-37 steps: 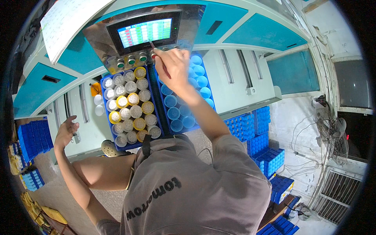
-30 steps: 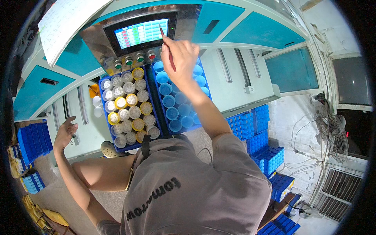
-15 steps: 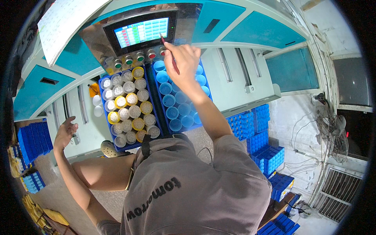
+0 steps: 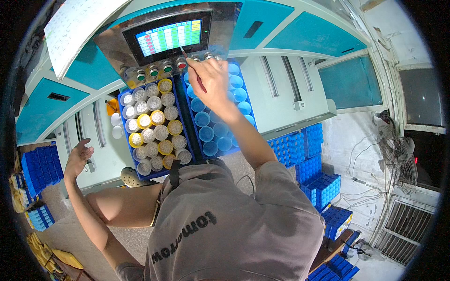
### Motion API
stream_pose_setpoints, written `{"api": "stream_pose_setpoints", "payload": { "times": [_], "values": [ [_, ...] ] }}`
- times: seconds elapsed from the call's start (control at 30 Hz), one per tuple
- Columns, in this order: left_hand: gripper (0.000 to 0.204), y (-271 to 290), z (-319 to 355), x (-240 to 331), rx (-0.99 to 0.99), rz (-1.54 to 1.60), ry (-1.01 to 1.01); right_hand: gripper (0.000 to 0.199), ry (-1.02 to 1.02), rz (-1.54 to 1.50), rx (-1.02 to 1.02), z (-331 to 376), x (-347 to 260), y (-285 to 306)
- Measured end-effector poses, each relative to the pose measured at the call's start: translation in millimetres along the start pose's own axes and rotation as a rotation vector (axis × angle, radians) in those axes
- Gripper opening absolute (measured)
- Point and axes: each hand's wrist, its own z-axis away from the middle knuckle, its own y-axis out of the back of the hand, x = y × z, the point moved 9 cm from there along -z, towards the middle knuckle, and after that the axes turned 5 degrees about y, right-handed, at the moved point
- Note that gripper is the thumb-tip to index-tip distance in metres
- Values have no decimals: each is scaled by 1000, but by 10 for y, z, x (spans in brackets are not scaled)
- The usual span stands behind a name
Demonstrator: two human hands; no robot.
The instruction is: The person sits on the floor in front of a sorting machine and repeatedly uses a pen to tap the touchscreen interface. They also write on a notepad and place small white objects into the machine's input slots. The person alternates between interacting with the screen and writing notes.
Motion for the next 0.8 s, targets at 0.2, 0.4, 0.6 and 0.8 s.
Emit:
{"api": "stream_pose_setpoints", "payload": {
  "times": [0.2,0.4,0.6,0.8],
  "values": [
    [60,11,17,27,10,-6,-1,33,17,-14,9,-33,-37,-13],
    [59,9,16,68,-19,-1,0,32,38,-30,47,-121,-124,29],
    [58,19,20,84,-6,-17,15,7,18,7,-80,-25,-49,-126],
    [57,21,24,110,2,-9,9,27,-182,-27,-434,601,-2,-930]
  ]
}}
